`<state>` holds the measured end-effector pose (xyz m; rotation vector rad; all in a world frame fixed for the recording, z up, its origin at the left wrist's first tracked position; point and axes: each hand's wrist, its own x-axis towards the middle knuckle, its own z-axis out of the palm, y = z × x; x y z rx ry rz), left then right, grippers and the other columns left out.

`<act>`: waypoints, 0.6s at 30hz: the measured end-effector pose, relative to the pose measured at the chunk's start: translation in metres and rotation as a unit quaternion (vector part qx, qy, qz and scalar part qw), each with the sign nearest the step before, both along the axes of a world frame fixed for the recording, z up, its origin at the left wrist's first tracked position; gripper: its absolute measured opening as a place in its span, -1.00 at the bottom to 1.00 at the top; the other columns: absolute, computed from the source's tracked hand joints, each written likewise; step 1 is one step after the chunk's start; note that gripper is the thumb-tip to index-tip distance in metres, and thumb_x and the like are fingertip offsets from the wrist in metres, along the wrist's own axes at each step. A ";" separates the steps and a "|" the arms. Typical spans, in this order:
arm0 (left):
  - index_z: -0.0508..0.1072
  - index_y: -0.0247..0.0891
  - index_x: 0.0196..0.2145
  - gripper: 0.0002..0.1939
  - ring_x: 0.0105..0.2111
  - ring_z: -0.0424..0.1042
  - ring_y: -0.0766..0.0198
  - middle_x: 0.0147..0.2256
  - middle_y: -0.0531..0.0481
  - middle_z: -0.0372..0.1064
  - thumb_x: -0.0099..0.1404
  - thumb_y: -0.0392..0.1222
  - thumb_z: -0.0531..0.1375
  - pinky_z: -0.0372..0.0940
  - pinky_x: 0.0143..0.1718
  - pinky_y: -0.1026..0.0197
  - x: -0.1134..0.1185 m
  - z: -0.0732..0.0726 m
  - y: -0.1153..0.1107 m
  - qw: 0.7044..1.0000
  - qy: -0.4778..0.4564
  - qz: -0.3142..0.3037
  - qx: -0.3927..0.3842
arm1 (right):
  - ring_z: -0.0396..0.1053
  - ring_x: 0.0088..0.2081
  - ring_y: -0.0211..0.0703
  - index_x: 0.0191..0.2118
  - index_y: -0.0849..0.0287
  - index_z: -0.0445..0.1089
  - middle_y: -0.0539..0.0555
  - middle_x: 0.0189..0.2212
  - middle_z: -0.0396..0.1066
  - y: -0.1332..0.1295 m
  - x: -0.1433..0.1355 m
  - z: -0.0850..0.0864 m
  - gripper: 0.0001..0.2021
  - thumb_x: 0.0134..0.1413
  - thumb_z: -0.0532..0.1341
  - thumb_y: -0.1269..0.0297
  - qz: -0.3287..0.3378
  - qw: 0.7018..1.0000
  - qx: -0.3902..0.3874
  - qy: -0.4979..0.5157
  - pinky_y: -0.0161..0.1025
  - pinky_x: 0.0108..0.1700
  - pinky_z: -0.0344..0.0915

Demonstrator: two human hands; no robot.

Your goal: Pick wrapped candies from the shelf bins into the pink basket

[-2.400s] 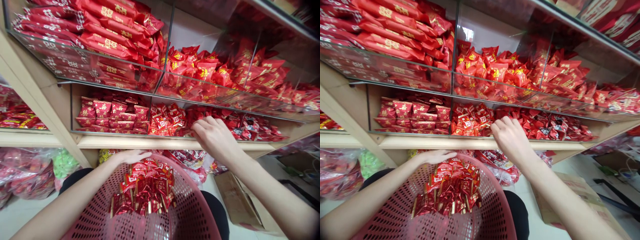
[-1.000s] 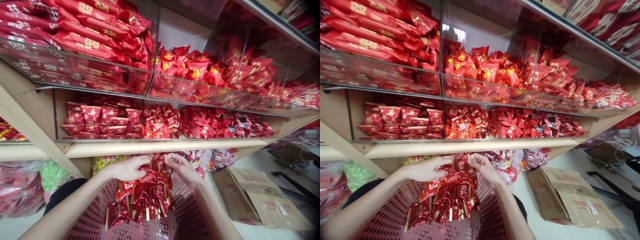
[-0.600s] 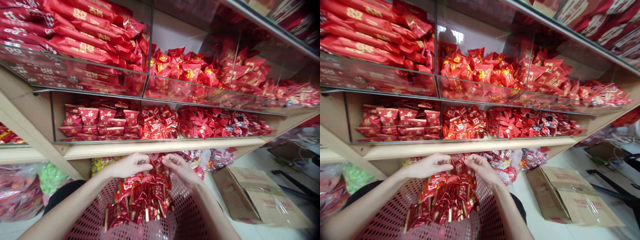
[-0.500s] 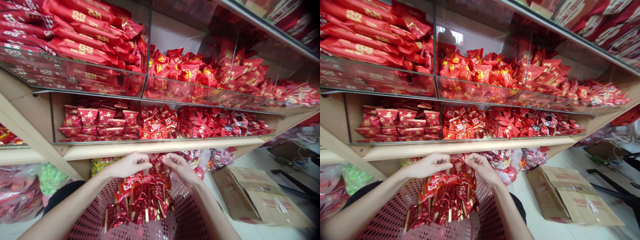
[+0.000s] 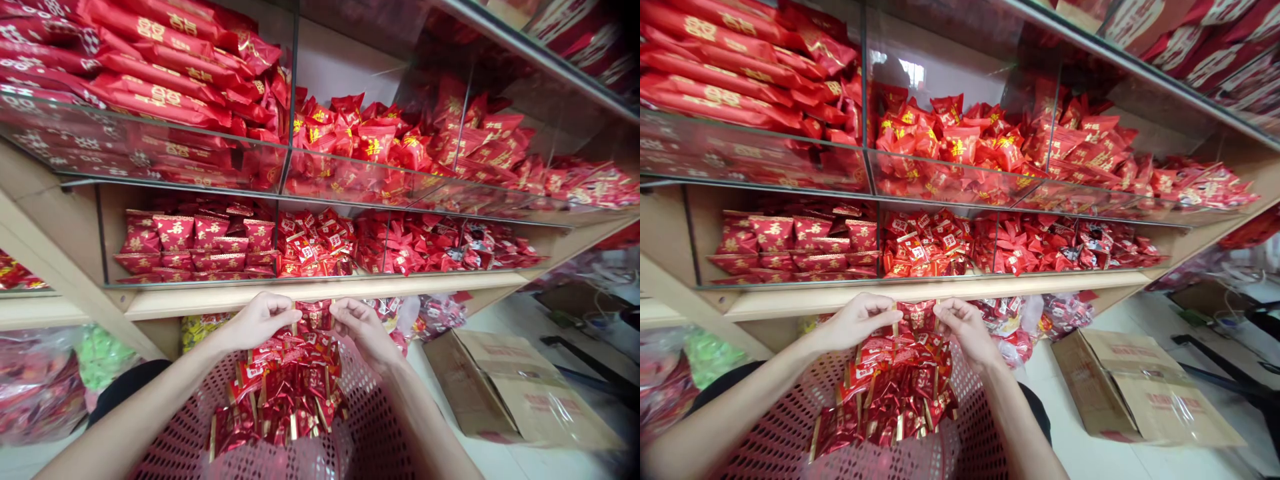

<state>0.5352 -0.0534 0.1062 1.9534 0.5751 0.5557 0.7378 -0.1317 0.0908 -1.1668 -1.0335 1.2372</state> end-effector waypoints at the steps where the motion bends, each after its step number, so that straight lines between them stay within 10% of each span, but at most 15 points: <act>1: 0.40 -0.37 -0.58 -0.62 -0.61 0.12 0.46 -0.63 0.08 0.24 0.25 -0.04 0.08 0.06 -0.54 0.37 0.000 0.000 0.001 1.000 -0.001 0.004 0.003 | 0.12 -0.57 -0.40 -0.45 0.21 0.34 -0.09 -0.64 0.24 0.000 -0.001 0.000 -0.79 -0.07 0.26 0.16 -0.002 1.000 -0.002 0.003 -0.38 -0.49 0.01; 10: 0.41 -0.38 -0.45 -0.67 -0.57 0.18 0.46 -0.53 0.05 0.32 0.25 -0.04 0.07 0.09 -0.53 0.38 -0.004 -0.002 0.002 0.993 0.033 -0.075 -0.082 | 0.26 -0.38 -0.28 -0.21 0.17 0.31 0.02 -0.37 0.33 0.000 -0.008 -0.010 -0.72 0.03 0.16 0.09 0.011 0.979 0.067 -0.190 -0.26 -0.31 0.23; 18: 0.35 -0.37 -0.50 -0.68 -0.56 0.17 0.47 -0.54 0.08 0.28 0.26 -0.05 0.06 0.09 -0.51 0.38 -0.006 -0.010 0.006 0.993 0.039 -0.091 -0.071 | 0.10 0.08 -0.06 0.10 -0.07 0.09 0.04 0.05 0.18 -0.018 -0.026 0.007 -0.42 -0.07 0.26 0.12 0.098 0.865 0.168 -0.463 -0.03 0.08 0.12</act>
